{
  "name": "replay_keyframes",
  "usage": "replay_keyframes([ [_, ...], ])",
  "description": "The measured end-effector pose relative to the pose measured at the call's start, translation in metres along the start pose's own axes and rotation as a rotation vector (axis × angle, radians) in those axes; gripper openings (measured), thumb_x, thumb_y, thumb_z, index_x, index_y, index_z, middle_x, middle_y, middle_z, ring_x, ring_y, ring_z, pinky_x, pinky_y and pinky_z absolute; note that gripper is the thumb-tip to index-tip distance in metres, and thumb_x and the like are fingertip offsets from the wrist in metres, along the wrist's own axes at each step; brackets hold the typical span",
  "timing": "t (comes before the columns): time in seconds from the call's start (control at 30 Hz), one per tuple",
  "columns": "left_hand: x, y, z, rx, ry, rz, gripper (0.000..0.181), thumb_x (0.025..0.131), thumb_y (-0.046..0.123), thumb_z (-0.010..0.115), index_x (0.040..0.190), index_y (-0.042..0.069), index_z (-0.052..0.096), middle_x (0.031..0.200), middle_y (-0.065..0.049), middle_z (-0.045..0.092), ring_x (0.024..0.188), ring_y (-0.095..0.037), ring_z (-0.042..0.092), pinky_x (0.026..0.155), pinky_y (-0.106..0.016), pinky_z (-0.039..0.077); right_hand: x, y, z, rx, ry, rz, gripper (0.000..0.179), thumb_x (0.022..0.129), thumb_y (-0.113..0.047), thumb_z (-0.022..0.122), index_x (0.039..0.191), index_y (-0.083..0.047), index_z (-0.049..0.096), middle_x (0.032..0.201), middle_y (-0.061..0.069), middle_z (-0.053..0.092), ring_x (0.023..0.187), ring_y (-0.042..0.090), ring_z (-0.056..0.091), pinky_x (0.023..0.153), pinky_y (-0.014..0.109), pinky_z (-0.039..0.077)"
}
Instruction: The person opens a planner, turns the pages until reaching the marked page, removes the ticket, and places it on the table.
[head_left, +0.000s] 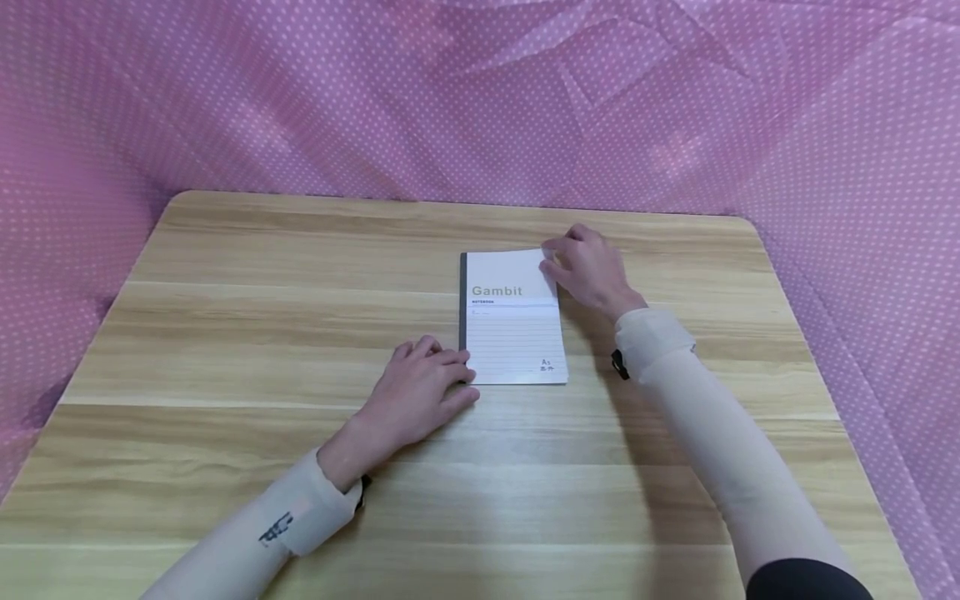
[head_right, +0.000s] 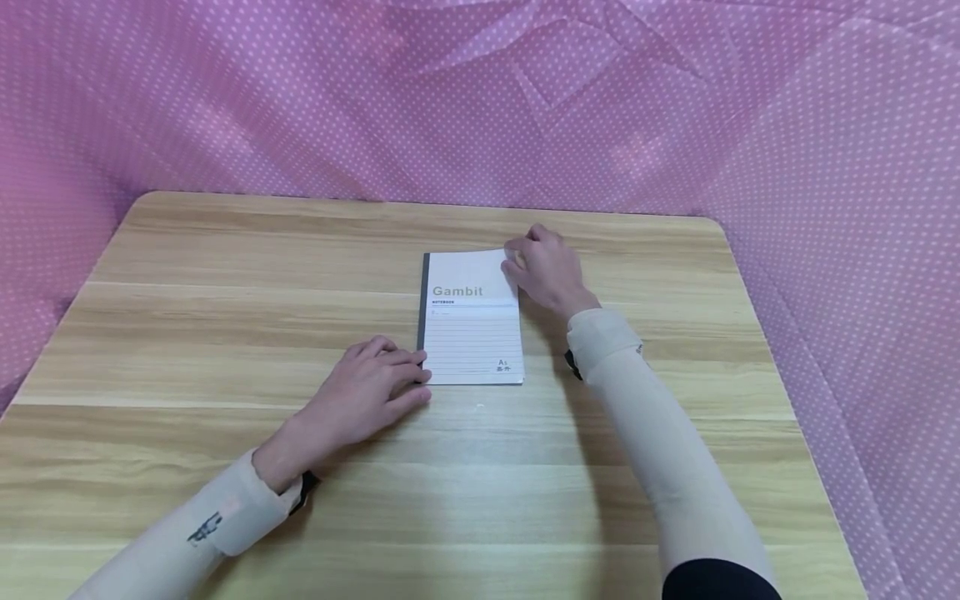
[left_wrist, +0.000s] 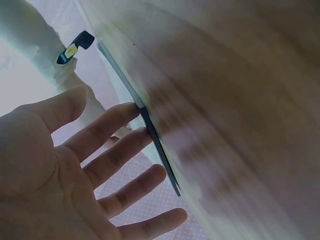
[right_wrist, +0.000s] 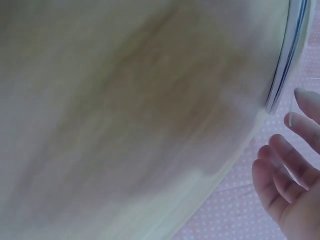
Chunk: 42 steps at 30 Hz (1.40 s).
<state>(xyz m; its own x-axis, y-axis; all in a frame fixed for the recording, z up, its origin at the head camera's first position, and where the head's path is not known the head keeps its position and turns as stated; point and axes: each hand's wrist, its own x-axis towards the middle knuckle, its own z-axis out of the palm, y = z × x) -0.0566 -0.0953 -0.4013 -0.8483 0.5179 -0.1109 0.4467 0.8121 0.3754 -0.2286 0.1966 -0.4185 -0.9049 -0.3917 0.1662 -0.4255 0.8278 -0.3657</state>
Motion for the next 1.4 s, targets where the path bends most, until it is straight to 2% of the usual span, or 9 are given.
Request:
replay_keyframes([
  [0.17, -0.001, 0.000, 0.000, 0.003, 0.001, -0.001, 0.036, 0.108, 0.041, 0.069, 0.127, 0.013, 0.082, 0.150, -0.008, 0.066, 0.127, -0.031, 0.055, 0.112, -0.066, 0.039, 0.002, -0.007, -0.004, 0.087, 0.062, 0.049, 0.032, 0.106, -0.025, 0.075, 0.130, -0.004, 0.077, 0.109, 0.014, 0.067, 0.090, 0.029, 0.063, 0.076, 0.043, 0.053],
  [0.3, -0.001, 0.000, -0.001, 0.002, 0.000, -0.004, 0.036, 0.108, 0.041, 0.069, 0.127, 0.013, 0.082, 0.150, -0.009, 0.066, 0.127, -0.031, 0.055, 0.113, -0.066, 0.038, 0.006, -0.015, -0.009, 0.212, 0.100, 0.140, 0.025, 0.106, -0.021, 0.074, 0.125, -0.006, 0.078, 0.100, 0.013, 0.072, 0.085, 0.027, 0.066, 0.073, 0.040, 0.052],
  [0.43, -0.001, 0.001, 0.000, -0.005, 0.003, -0.005, 0.035, 0.108, 0.040, 0.070, 0.126, 0.013, 0.082, 0.150, -0.009, 0.066, 0.126, -0.030, 0.055, 0.114, -0.066, 0.037, 0.009, -0.021, -0.011, 0.313, 0.117, 0.199, 0.021, 0.105, -0.017, 0.075, 0.124, -0.007, 0.077, 0.089, 0.012, 0.070, 0.078, 0.025, 0.061, 0.068, 0.036, 0.046],
  [0.7, -0.001, 0.000, 0.001, -0.004, 0.006, 0.008, 0.036, 0.109, 0.040, 0.068, 0.127, 0.012, 0.082, 0.150, -0.010, 0.066, 0.126, -0.031, 0.056, 0.113, -0.061, 0.039, 0.011, -0.027, -0.012, 0.487, 0.125, 0.260, 0.019, 0.105, -0.015, 0.075, 0.123, -0.009, 0.076, 0.082, 0.009, 0.065, 0.068, 0.019, 0.058, 0.059, 0.024, 0.050],
  [0.93, -0.001, -0.001, 0.001, 0.002, 0.029, 0.021, 0.036, 0.109, 0.040, 0.069, 0.126, 0.012, 0.082, 0.147, -0.011, 0.068, 0.125, -0.031, 0.057, 0.111, -0.057, 0.043, 0.015, -0.032, -0.015, 0.610, 0.134, 0.284, 0.018, 0.106, -0.015, 0.074, 0.123, -0.008, 0.077, 0.077, 0.009, 0.062, 0.059, 0.016, 0.054, 0.053, 0.021, 0.044],
  [1.07, -0.002, -0.002, 0.000, -0.012, 0.046, 0.011, 0.036, 0.109, 0.040, 0.069, 0.126, 0.012, 0.082, 0.142, -0.010, 0.071, 0.123, -0.029, 0.058, 0.108, -0.055, 0.045, 0.019, -0.041, -0.020, 0.699, 0.143, 0.282, 0.020, 0.105, -0.012, 0.074, 0.123, -0.003, 0.076, 0.076, 0.008, 0.065, 0.056, 0.017, 0.058, 0.052, 0.023, 0.049],
  [1.17, -0.002, -0.001, -0.001, -0.020, 0.091, 0.009, 0.034, 0.109, 0.039, 0.069, 0.126, 0.012, 0.082, 0.132, -0.007, 0.076, 0.117, -0.027, 0.060, 0.105, -0.051, 0.048, 0.023, -0.048, -0.025, 0.771, 0.146, 0.281, 0.021, 0.105, -0.011, 0.075, 0.122, 0.000, 0.075, 0.079, 0.007, 0.069, 0.057, 0.016, 0.064, 0.054, 0.025, 0.056],
  [1.23, 0.000, 0.003, -0.003, -0.029, 0.154, 0.022, 0.034, 0.108, 0.038, 0.070, 0.126, 0.011, 0.082, 0.125, -0.006, 0.078, 0.113, -0.026, 0.062, 0.103, -0.049, 0.050, 0.025, -0.053, -0.027, 0.820, 0.144, 0.288, 0.021, 0.104, -0.011, 0.075, 0.122, 0.001, 0.074, 0.080, 0.007, 0.071, 0.057, 0.015, 0.066, 0.055, 0.026, 0.058],
  [1.4, 0.006, 0.017, -0.009, -0.096, 0.418, 0.146, 0.032, 0.103, 0.035, 0.078, 0.123, 0.010, 0.080, 0.117, -0.006, 0.079, 0.108, -0.025, 0.069, 0.103, -0.049, 0.053, 0.031, -0.064, -0.032, 0.909, 0.137, 0.309, 0.021, 0.104, -0.011, 0.075, 0.121, 0.001, 0.074, 0.085, 0.008, 0.074, 0.059, 0.014, 0.068, 0.057, 0.028, 0.060],
])
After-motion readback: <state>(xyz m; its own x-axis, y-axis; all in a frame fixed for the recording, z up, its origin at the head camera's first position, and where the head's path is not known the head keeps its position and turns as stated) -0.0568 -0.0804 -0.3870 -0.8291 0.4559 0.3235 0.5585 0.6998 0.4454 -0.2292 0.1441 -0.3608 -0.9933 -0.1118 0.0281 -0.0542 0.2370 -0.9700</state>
